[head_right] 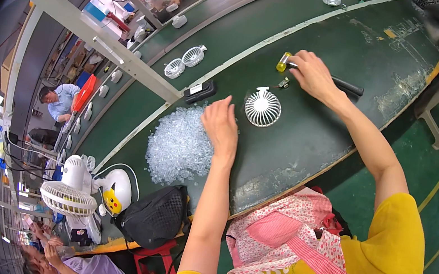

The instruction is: The person assembles mini fan covers along an assembly line by fitting small plastic pieces onto fan grilles by hand, tapping them with a mallet, and placing the assembled grilles onto the conveyor belt.

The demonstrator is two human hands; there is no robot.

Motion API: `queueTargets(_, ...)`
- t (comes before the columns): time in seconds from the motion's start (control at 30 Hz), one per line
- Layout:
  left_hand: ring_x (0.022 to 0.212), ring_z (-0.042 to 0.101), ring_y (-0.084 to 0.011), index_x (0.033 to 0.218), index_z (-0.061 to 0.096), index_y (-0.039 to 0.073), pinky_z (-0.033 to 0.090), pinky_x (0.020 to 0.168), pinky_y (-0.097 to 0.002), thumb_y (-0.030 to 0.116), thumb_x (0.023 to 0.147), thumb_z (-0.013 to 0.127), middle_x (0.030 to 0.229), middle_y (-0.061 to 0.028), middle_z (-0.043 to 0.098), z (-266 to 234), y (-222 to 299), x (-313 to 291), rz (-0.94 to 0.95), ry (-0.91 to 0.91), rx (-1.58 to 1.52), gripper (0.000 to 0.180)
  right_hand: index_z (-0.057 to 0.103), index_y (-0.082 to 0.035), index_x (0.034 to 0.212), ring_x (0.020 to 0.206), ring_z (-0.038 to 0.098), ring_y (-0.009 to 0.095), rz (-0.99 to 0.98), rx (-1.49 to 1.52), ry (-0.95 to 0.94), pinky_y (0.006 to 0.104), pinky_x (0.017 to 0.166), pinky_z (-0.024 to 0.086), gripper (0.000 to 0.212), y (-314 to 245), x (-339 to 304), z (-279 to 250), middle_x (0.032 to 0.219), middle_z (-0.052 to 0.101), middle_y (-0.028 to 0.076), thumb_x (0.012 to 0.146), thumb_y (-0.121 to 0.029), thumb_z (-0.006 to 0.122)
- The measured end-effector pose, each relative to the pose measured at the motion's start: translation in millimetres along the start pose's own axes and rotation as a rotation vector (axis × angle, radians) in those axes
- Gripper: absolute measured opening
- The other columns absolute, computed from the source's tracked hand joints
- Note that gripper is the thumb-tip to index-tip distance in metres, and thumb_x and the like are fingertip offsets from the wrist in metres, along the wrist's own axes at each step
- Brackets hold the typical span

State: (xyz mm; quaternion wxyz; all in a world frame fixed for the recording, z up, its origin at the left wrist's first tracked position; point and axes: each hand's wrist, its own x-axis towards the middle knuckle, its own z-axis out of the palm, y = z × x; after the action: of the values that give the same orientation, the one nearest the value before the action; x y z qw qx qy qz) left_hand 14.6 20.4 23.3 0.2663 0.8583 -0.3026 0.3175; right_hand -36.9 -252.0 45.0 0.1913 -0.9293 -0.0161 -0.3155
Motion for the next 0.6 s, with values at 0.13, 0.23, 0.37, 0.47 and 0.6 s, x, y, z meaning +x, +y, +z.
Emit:
queueTargets(0.13,0.093,0.053,-0.0257,0.1,0.071,0.009,0.037,0.085,-0.0419,0.009,0.083,0.067,0.094,-0.0048,0.061,-2,-32,0,-0.064,0.003,0.123,0.017,0.066,-0.003,0.109,0.105,0.057,0.032,-0.04,0.184,-0.391,0.0414,0.089,0.047,0.023,-17,19,16,0.108,0.062,0.013,0.09,-0.015,0.062)
queueTargets(0.23,0.094,0.052,-0.0258,0.094,0.073,0.01,0.037,0.085,-0.0415,0.011,0.082,0.068,0.093,-0.0043,0.061,-2,-37,4,-0.108,-0.037,0.183,0.013,0.068,-0.003,0.105,0.098,0.06,0.032,-0.113,0.208,-0.412,0.0417,0.089,0.045,0.021,-22,22,33,0.1,0.063,0.014,0.09,-0.017,0.062)
queueTargets(0.37,0.095,0.052,-0.0259,0.091,0.074,0.012,0.036,0.085,-0.0409,0.012,0.08,0.071,0.093,-0.0039,0.06,-3,-38,11,-0.128,-0.113,0.161,0.011,0.069,-0.004,0.094,0.093,0.059,0.029,-0.026,0.26,-0.421,0.0391,0.084,0.042,0.015,-31,18,36,0.094,0.064,0.01,0.089,-0.018,0.064)
queueTargets(0.47,0.095,0.052,-0.0261,0.088,0.073,0.011,0.036,0.086,-0.0408,0.012,0.079,0.072,0.092,-0.0037,0.06,-6,-38,14,-0.117,-0.142,0.144,0.009,0.067,-0.005,0.095,0.091,0.059,0.028,-0.074,0.28,-0.32,0.0389,0.084,0.043,0.014,-29,9,42,0.09,0.064,0.009,0.09,-0.017,0.064)
queueTargets(0.6,0.095,0.052,-0.0288,0.087,0.071,0.009,0.037,0.087,-0.0416,0.011,0.08,0.072,0.091,-0.0042,0.065,-10,-35,16,-0.136,-0.087,0.077,0.007,0.064,-0.003,0.099,0.09,0.06,0.029,0.019,0.465,-0.196,0.0404,0.083,0.045,0.016,-35,4,44,0.089,0.064,0.012,0.092,-0.017,0.061)
